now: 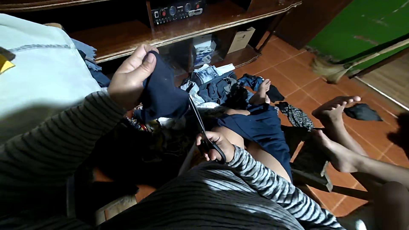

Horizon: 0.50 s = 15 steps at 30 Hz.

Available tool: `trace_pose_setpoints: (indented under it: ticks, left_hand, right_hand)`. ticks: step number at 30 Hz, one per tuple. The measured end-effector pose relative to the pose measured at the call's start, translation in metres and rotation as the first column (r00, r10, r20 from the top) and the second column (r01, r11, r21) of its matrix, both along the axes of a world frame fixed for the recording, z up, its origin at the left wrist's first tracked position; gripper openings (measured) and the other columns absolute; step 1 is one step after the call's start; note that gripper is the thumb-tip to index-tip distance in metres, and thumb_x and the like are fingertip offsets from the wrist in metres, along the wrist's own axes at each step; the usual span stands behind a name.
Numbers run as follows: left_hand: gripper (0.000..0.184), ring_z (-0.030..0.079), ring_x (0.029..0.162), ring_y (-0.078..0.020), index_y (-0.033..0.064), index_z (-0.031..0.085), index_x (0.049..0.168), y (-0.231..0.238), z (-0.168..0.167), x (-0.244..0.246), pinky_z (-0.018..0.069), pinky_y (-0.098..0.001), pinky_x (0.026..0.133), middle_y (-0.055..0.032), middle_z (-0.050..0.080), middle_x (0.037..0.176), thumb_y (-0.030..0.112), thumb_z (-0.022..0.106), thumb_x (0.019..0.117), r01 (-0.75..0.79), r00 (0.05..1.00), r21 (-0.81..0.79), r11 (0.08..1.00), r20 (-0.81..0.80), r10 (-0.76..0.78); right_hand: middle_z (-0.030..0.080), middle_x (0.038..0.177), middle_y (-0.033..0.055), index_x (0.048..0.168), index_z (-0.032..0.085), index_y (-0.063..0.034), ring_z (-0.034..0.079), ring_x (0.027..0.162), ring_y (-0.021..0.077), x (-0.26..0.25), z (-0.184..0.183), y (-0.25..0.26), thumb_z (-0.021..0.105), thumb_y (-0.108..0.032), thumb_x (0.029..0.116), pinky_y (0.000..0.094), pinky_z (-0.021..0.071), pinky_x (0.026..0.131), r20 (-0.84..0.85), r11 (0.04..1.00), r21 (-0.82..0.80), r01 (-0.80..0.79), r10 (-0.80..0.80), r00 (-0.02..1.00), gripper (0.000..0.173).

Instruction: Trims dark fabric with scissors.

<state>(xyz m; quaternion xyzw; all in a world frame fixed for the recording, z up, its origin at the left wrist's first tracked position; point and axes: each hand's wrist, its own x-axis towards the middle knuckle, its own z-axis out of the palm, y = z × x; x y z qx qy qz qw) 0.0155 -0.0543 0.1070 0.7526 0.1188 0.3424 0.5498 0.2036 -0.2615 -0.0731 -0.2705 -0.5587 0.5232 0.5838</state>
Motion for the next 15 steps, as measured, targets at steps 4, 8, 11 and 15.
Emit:
trace_pose_setpoints:
  ticks: [4, 8, 11, 15]
  left_hand:
    - [0.024, 0.066, 0.083, 0.0011, 0.017, 0.051, 0.113, 0.001, -0.001, -0.001, 0.0582, -0.019, 0.078, 0.012, 0.065, 0.088, 0.014, 0.028, 0.1105, 0.033, 0.999, -0.002, 0.999, -0.014, -0.033]
    - [0.026, 0.071, 0.085, -0.0043, 0.0165, 0.05, 0.114, -0.002, 0.001, 0.0, 0.061, -0.0245, 0.081, 0.0096, 0.069, 0.089, 0.014, 0.025, 0.1105, 0.071, 0.997, -0.032, 0.997, -0.006, -0.071]
    - [0.027, 0.071, 0.085, -0.0051, 0.0164, 0.05, 0.113, -0.006, 0.002, 0.001, 0.061, -0.0241, 0.08, 0.0086, 0.07, 0.088, 0.013, 0.024, 0.1104, 0.099, 0.995, -0.084, 0.992, 0.007, -0.098]
    - [0.029, 0.071, 0.084, -0.0054, 0.0159, 0.05, 0.112, -0.012, 0.005, 0.0, 0.0609, -0.0232, 0.08, 0.0075, 0.07, 0.087, 0.012, 0.022, 0.1096, 0.183, 0.983, -0.106, 0.978, 0.035, -0.18]
  right_hand:
    - [0.065, 0.08, -0.0084, 0.115, 0.067, -0.0104, 0.06, 0.063, -0.0017, 0.001, 0.0, 0.001, 0.076, -0.049, 0.0894, 0.0173, 0.0522, 0.056, 0.006, 0.999, 0.03, -0.025, 0.025, 1.0, 0.047]
    - [0.063, 0.081, -0.0077, 0.115, 0.066, -0.0092, 0.058, 0.065, -0.0012, 0.0, 0.002, 0.002, 0.073, -0.054, 0.0892, 0.0186, 0.0515, 0.059, 0.049, 0.998, 0.058, -0.034, 0.031, 0.998, 0.053]
    - [0.063, 0.083, -0.008, 0.115, 0.065, -0.0077, 0.058, 0.068, -0.002, -0.001, 0.002, 0.004, 0.073, -0.054, 0.0896, 0.0177, 0.0509, 0.061, 0.067, 0.996, 0.078, -0.032, 0.027, 0.997, 0.053]
    - [0.062, 0.086, -0.0089, 0.118, 0.065, -0.0052, 0.057, 0.07, -0.0037, -0.002, 0.001, 0.005, 0.074, -0.054, 0.0885, 0.0163, 0.0504, 0.063, 0.111, 0.997, 0.075, -0.001, -0.008, 0.994, 0.058]
